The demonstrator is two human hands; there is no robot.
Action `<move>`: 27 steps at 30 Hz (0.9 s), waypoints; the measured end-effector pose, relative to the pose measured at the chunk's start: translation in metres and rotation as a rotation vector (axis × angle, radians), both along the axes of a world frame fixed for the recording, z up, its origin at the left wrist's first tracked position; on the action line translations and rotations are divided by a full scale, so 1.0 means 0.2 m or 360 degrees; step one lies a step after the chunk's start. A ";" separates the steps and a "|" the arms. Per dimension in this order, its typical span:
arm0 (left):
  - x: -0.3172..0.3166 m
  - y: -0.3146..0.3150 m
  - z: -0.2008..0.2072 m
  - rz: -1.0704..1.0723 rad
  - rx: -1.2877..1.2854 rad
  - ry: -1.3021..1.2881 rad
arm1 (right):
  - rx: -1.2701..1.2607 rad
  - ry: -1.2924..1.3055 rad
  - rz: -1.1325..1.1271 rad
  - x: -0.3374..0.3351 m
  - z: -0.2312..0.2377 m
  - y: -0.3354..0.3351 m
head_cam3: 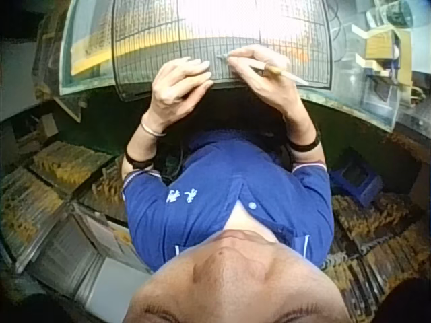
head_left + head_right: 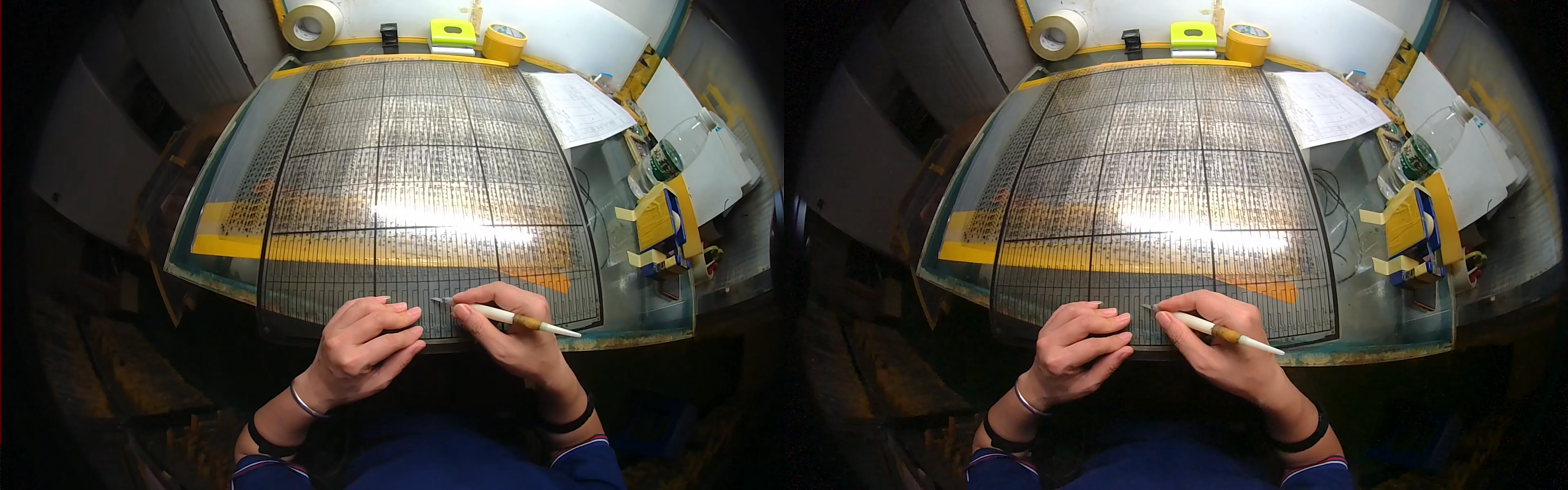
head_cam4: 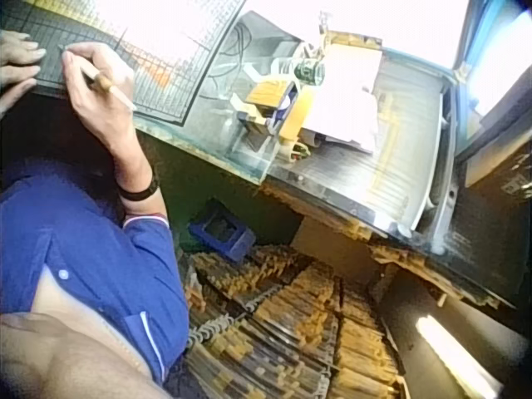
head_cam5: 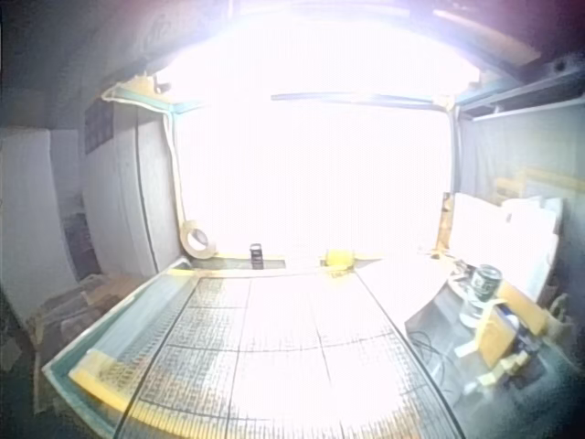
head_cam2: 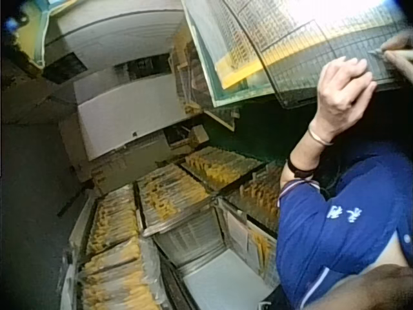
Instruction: The recorder uses a precision knife to trim a grid-patterned plastic sheet along its edges on a workbench.
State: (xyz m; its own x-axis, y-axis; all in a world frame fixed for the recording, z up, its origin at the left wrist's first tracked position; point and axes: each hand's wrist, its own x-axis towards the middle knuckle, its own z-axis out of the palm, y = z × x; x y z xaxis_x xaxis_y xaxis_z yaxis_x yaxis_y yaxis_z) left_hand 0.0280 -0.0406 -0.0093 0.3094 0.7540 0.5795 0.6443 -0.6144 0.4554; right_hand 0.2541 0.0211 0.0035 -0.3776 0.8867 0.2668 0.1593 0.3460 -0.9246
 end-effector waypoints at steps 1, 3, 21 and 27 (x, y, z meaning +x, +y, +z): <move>0.00 0.00 0.00 0.0003 0.0001 0.0003 | 0.0021 -0.0017 0.0035 0.00 0.00 0.00; 0.00 0.00 0.00 0.0000 0.0003 -0.0006 | 0.0063 -0.0051 0.0105 0.02 0.00 0.00; 0.00 0.00 0.01 -0.0006 -0.0005 -0.0090 | -0.0073 0.0011 0.0135 0.03 0.00 0.00; 0.00 0.00 0.01 0.0004 -0.0013 -0.0134 | 0.0051 -0.0067 0.0047 0.01 0.02 0.00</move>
